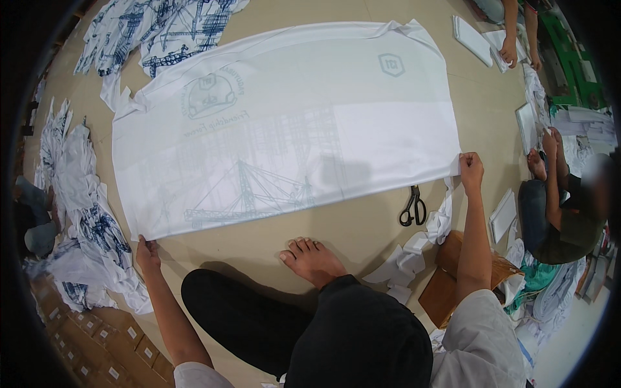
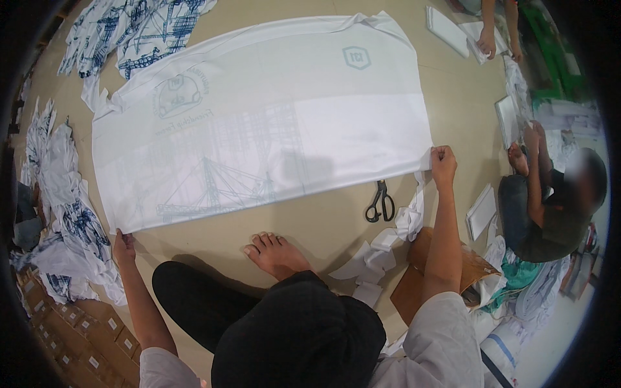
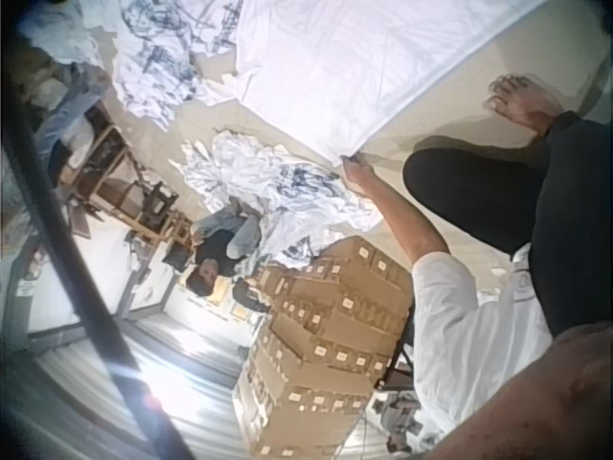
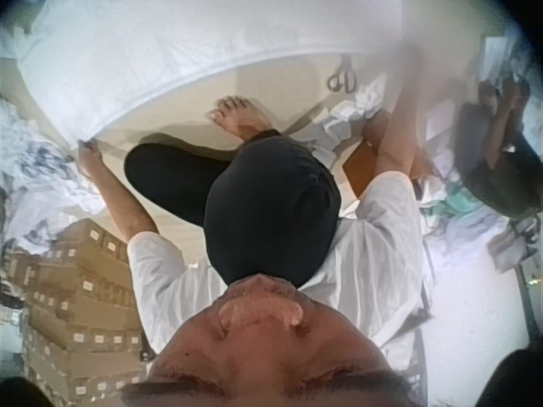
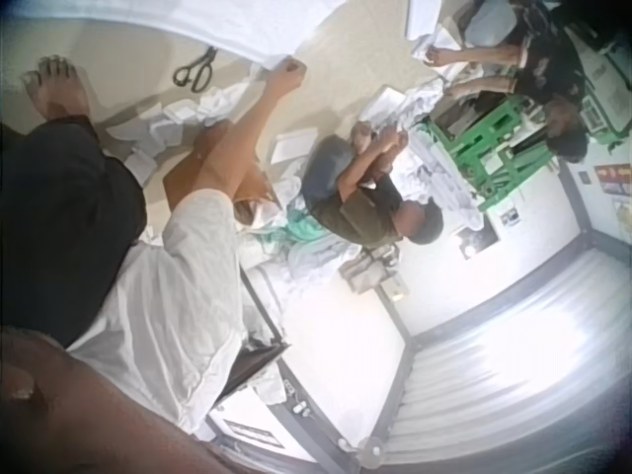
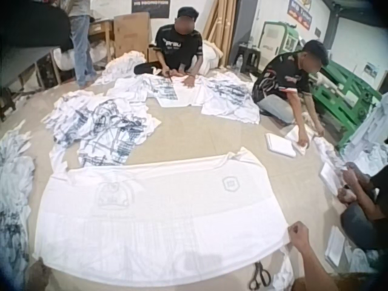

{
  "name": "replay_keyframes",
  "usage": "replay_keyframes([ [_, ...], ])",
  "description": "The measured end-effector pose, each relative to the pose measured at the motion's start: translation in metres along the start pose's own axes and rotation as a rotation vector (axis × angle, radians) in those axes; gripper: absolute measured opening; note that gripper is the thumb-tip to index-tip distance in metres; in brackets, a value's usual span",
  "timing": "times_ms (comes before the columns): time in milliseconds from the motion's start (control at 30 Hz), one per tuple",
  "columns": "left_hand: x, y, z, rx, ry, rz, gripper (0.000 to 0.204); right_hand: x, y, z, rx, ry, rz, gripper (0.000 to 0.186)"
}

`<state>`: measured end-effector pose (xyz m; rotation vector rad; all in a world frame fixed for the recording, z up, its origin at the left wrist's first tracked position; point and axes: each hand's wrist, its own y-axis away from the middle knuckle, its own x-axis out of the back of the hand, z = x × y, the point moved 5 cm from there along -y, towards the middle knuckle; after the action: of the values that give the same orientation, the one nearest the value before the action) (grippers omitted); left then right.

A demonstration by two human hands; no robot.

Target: The person cuts a large white fabric sheet with a printed design using scissors. They trim the edges and shape the fabric while sitting on the floor.

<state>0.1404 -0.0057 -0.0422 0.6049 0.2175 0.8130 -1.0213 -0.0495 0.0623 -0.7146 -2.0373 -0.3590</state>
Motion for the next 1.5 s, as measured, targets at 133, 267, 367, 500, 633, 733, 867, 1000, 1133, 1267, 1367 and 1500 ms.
replay_keyframes([
  [133, -0.001, 0.003, -0.013, 0.010, 0.014, 0.084, 0.027, 0.003, 0.001, -0.001, 0.011, 0.024, 0.002, 0.018],
  [267, -0.001, 0.007, -0.002, 0.001, -0.013, 0.049, 0.029, 0.000, 0.002, -0.003, 0.008, 0.022, 0.014, 0.017],
  [367, -0.010, 0.015, 0.004, -0.041, 0.023, 0.073, 0.037, 0.000, 0.004, -0.003, 0.008, 0.035, 0.018, 0.016],
  [500, -0.049, 0.052, 0.030, -0.444, -0.682, 0.559, 0.057, 0.003, 0.011, -0.024, 0.142, 0.207, 0.059, 0.020],
  [633, -0.209, 0.155, 0.026, -1.024, -1.139, 0.006, 0.074, -0.011, 0.039, -0.092, 0.264, 0.177, 0.079, 0.036],
  [733, -0.294, 0.231, 0.019, -1.128, -1.236, -0.344, 0.073, -0.053, 0.090, -0.187, 0.457, 0.053, 0.034, 0.051],
  [867, -0.376, 0.295, -0.020, -1.105, -1.214, -0.597, 0.079, -0.104, 0.168, -0.292, 0.614, -0.058, -0.201, 0.066],
  [1000, -0.420, 0.311, -0.061, -1.073, -1.314, -0.704, 0.080, -0.156, 0.207, -0.334, 0.704, 0.167, -0.316, 0.072],
  [1133, -0.411, 0.293, -0.057, -1.072, -1.335, -0.673, 0.078, -0.197, 0.217, -0.333, 0.697, 0.303, -0.382, 0.077],
  [1267, -0.378, 0.242, -0.029, -1.059, -1.384, -0.535, 0.078, -0.208, 0.216, -0.324, 0.678, 0.364, -0.408, 0.081],
  [1367, -0.342, 0.201, -0.001, -1.004, -1.385, -0.405, 0.078, -0.209, 0.222, -0.329, 0.676, 0.366, -0.412, 0.080],
  [1500, -0.309, 0.154, 0.024, -0.991, -1.346, -0.231, 0.077, -0.208, 0.220, -0.325, 0.697, 0.392, -0.385, 0.079],
])
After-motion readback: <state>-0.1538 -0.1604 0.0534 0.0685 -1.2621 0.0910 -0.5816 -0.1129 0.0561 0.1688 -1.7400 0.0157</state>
